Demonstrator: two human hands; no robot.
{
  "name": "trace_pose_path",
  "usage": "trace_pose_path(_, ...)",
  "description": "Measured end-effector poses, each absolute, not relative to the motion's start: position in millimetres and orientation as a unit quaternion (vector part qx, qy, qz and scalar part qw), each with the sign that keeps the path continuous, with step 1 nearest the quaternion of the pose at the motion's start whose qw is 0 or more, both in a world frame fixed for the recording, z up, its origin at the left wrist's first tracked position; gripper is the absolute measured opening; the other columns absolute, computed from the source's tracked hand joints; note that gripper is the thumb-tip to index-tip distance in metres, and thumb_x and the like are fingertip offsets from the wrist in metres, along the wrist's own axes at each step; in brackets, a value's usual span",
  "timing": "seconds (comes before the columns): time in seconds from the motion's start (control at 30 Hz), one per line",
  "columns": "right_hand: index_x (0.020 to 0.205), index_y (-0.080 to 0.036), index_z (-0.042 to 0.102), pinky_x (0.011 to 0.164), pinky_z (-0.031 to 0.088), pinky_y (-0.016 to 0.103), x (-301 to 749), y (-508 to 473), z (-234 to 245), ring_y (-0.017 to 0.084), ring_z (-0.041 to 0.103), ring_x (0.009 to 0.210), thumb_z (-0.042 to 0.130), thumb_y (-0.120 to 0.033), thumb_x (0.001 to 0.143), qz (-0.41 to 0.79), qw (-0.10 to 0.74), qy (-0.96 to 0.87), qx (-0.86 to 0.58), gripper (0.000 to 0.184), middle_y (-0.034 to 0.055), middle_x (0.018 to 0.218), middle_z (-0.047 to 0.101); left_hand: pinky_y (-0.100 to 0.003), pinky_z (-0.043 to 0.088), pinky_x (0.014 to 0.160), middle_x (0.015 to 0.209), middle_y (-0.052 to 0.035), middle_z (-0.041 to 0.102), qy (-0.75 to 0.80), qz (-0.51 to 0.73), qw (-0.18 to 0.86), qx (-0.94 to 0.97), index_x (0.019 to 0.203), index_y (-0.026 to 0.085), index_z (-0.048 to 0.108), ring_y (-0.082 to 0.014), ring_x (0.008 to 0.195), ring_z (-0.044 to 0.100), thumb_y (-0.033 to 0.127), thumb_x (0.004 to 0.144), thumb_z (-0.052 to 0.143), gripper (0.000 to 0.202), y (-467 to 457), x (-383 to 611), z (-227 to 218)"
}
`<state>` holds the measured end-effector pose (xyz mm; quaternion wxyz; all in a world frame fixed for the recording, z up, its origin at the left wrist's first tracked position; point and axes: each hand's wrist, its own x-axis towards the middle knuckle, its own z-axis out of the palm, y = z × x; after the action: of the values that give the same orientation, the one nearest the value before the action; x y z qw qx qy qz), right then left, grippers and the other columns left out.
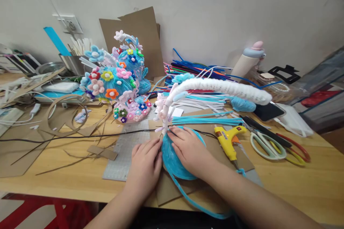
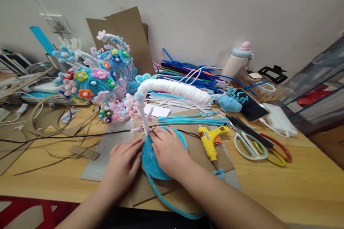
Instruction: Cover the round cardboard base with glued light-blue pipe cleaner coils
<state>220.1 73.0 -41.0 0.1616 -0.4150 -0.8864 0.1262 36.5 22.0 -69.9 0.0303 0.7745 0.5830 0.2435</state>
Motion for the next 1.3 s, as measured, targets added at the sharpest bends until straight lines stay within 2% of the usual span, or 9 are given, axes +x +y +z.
trace_pose_path(0.17, 0.135, -0.009, 0.053, 0.111, 0.031, 0.056, 215, 69, -39, 0.030, 0.044, 0.132, 0.037, -0.019, 0.096, 0.118, 0.158, -0.889, -0.414, 0.043, 0.0159, 0.138, 0.054, -0.047, 0.043, 0.094, 0.126, -0.0081, 0.065, 0.576, 0.242, 0.023, 0.781, 0.123, 0.020, 0.059, -0.0257, 0.114, 0.060, 0.017, 0.089, 0.047, 0.036, 22, 38, -71)
trace_pose_path(0.3, 0.134, -0.008, 0.053, 0.113, 0.031, 0.053, 218, 69, -42, 0.029, 0.042, 0.134, 0.036, -0.019, 0.095, 0.124, 0.167, -0.888, -0.410, 0.045, 0.0169, 0.141, 0.052, -0.047, 0.043, 0.094, 0.126, -0.0080, 0.065, 0.578, 0.245, 0.017, 0.778, 0.123, 0.020, 0.058, -0.0253, 0.114, 0.060, 0.017, 0.089, 0.048, 0.036, 22, 39, -70)
trace_pose_path(0.4, 0.134, -0.009, 0.054, 0.114, 0.031, 0.051, 221, 69, -45, 0.027, 0.040, 0.136, 0.035, -0.017, 0.095, 0.133, 0.177, -0.887, -0.406, 0.045, 0.0157, 0.143, 0.050, -0.046, 0.043, 0.093, 0.126, -0.0079, 0.065, 0.580, 0.250, 0.014, 0.775, 0.123, 0.020, 0.058, -0.0249, 0.114, 0.061, 0.017, 0.089, 0.048, 0.036, 23, 39, -70)
trace_pose_path(0.73, 0.129, -0.016, 0.061, 0.113, 0.029, 0.056, 224, 69, -48, 0.029, 0.040, 0.137, 0.039, -0.014, 0.091, 0.169, 0.209, -0.877, -0.398, 0.044, 0.0174, 0.143, 0.050, -0.045, 0.043, 0.092, 0.125, -0.0068, 0.065, 0.578, 0.256, 0.018, 0.775, 0.123, 0.021, 0.057, -0.0238, 0.112, 0.061, 0.018, 0.090, 0.048, 0.034, 20, 37, -69)
trace_pose_path(0.87, 0.120, -0.020, 0.065, 0.113, 0.029, 0.054, 229, 70, -49, 0.025, 0.040, 0.137, 0.039, -0.015, 0.091, 0.196, 0.231, -0.872, -0.384, 0.040, 0.0141, 0.143, 0.051, -0.045, 0.043, 0.092, 0.125, -0.0063, 0.065, 0.579, 0.258, 0.021, 0.774, 0.123, 0.022, 0.057, -0.0236, 0.113, 0.061, 0.018, 0.090, 0.048, 0.034, 21, 37, -69)
trace_pose_path(0.97, 0.107, -0.018, 0.065, 0.115, 0.027, 0.053, 232, 69, -47, 0.022, 0.043, 0.136, 0.039, -0.012, 0.089, 0.211, 0.249, -0.866, -0.378, 0.033, 0.0133, 0.137, 0.057, -0.045, 0.043, 0.092, 0.126, -0.0066, 0.065, 0.581, 0.260, 0.024, 0.771, 0.123, 0.022, 0.057, -0.0237, 0.113, 0.061, 0.019, 0.090, 0.049, 0.034, 22, 37, -70)
trace_pose_path(1.1, 0.090, -0.019, 0.057, 0.116, 0.020, 0.057, 230, 67, -43, 0.025, 0.040, 0.137, 0.042, -0.006, 0.082, 0.221, 0.260, -0.865, -0.368, 0.021, 0.0134, 0.132, 0.061, -0.045, 0.043, 0.093, 0.124, -0.0074, 0.065, 0.583, 0.261, 0.028, 0.769, 0.122, 0.021, 0.058, -0.0244, 0.113, 0.061, 0.019, 0.089, 0.049, 0.034, 22, 38, -70)
trace_pose_path(1.2, 0.086, -0.022, 0.052, 0.116, 0.015, 0.059, 230, 65, -41, 0.025, 0.042, 0.136, 0.043, -0.006, 0.081, 0.230, 0.269, -0.868, -0.348, 0.019, 0.0101, 0.131, 0.062, -0.046, 0.043, 0.093, 0.124, -0.0074, 0.066, 0.585, 0.262, 0.034, 0.767, 0.121, 0.021, 0.059, -0.0248, 0.112, 0.061, 0.020, 0.089, 0.049, 0.034, 22, 38, -70)
trace_pose_path(1.3, 0.085, -0.024, 0.048, 0.117, 0.016, 0.057, 231, 63, -42, 0.020, 0.050, 0.129, 0.040, -0.007, 0.084, 0.242, 0.290, -0.862, -0.338, 0.019, 0.0051, 0.120, 0.069, -0.045, 0.043, 0.093, 0.124, -0.0071, 0.066, 0.587, 0.263, 0.042, 0.764, 0.121, 0.022, 0.059, -0.0247, 0.113, 0.061, 0.020, 0.089, 0.048, 0.034, 21, 38, -69)
